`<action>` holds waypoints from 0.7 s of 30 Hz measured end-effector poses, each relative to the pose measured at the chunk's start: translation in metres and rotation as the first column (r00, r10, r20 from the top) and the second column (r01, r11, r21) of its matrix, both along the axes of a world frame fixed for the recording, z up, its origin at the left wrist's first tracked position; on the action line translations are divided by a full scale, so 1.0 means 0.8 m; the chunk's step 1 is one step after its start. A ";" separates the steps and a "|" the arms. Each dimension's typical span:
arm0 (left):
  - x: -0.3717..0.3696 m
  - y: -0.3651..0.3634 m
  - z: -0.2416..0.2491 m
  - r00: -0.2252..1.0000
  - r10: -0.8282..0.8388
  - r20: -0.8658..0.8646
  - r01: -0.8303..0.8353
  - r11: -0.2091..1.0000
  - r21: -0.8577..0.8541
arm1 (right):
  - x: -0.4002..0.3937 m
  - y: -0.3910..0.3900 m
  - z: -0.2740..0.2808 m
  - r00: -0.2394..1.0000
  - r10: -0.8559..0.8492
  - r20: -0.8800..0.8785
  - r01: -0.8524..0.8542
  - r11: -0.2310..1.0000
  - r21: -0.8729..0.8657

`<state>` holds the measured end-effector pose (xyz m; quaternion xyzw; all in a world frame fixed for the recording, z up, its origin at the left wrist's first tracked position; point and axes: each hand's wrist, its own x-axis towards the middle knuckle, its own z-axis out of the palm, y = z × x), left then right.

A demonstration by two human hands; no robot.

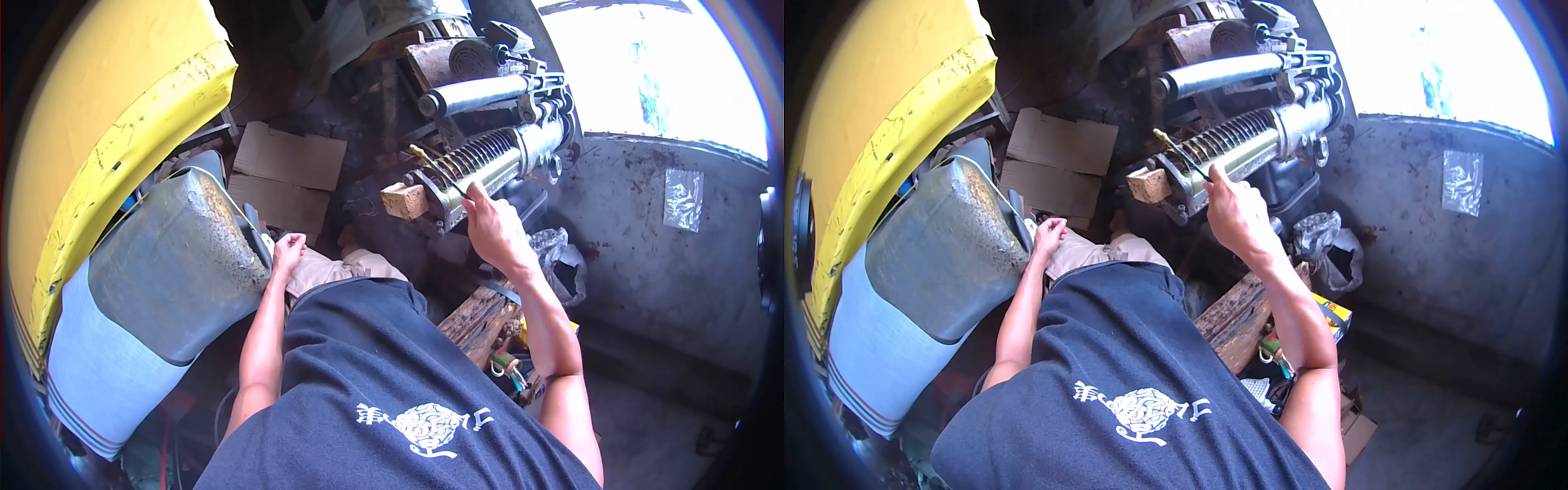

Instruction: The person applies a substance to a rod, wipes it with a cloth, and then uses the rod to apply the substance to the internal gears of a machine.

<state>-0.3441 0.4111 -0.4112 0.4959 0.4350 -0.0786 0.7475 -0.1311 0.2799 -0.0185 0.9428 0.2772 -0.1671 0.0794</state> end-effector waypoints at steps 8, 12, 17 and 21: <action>0.001 0.000 0.002 1.000 0.009 -0.002 -0.009 1.000 -0.002 | 0.008 -0.008 -0.001 0.996 0.082 0.039 -0.082 0.997 0.000; 0.002 0.000 0.001 1.000 0.010 -0.002 -0.010 1.000 -0.017 | 0.015 -0.011 -0.002 0.998 0.061 0.022 -0.060 0.998 -0.033; 0.002 0.000 0.003 1.000 0.002 -0.009 -0.002 1.000 -0.004 | 0.020 -0.029 0.003 0.997 0.076 -0.029 -0.075 0.997 0.032; 0.001 -0.001 -0.006 1.000 -0.004 -0.015 0.004 1.000 -0.007 | 0.011 -0.025 0.018 0.983 -0.071 -0.167 0.093 0.987 0.130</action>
